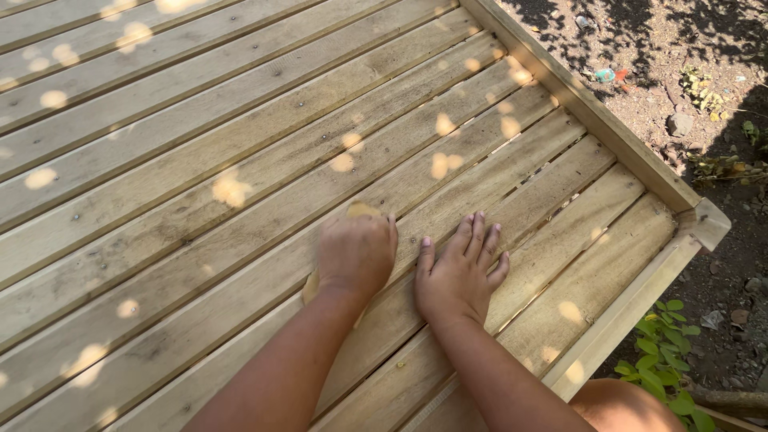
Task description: The person sands a wooden slatted surface using a sanding block held in the right hand while stabilizing with the left hand. The person moves the sanding block back and forth along the grain of the wood.
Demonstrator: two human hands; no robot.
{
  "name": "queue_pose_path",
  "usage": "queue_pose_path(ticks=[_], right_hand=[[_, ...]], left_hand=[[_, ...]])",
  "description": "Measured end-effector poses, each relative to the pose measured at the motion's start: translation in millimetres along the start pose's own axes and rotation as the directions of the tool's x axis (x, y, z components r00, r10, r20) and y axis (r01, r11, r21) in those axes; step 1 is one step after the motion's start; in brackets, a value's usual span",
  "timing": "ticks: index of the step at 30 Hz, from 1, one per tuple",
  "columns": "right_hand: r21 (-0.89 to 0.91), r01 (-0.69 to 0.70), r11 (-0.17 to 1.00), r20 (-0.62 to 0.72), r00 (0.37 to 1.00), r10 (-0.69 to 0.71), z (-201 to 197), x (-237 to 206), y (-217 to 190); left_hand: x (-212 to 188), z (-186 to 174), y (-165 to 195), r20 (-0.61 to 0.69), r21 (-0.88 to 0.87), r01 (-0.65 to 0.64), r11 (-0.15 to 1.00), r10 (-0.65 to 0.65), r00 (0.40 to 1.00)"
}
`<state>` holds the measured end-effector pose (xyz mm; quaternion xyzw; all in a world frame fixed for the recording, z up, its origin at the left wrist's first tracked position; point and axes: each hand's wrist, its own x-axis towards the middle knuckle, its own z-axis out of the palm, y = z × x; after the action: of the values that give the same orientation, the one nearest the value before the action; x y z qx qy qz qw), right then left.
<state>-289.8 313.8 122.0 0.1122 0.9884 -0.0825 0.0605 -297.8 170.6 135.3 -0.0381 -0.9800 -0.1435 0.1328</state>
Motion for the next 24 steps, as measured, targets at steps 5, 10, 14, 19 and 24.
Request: queue_pose_path(ticks=[5, 10, 14, 19, 24], right_hand=[[-0.027, 0.016, 1.0, 0.008, 1.0, -0.016, 6, -9, -6], [-0.01, 0.003, 1.0, 0.048, 0.999, -0.003, 10, -3, -7], [-0.036, 0.003, 0.999, 0.029, 1.0, -0.002, 7, 3, -2], [-0.04, -0.014, 0.999, 0.077, 0.997, 0.017, 1, 2, 8], [-0.037, 0.009, 0.999, 0.036, 0.999, -0.008, 5, -9, 5]], left_hand=[[-105, -29, -1, -0.015, -0.135, -0.166, 0.977, 0.166, 0.986], [-22, 9, -11, 0.138, -0.023, -0.054, 0.998, 0.057, 0.989], [71, 35, -5, 0.06, 0.12, 0.027, 0.992, -0.035, 0.998], [44, 22, 13, -0.103, 0.054, 0.028, 0.998, -0.022, 0.994], [-99, -24, 9, -0.003, -0.093, -0.139, 0.986, 0.139, 0.99]])
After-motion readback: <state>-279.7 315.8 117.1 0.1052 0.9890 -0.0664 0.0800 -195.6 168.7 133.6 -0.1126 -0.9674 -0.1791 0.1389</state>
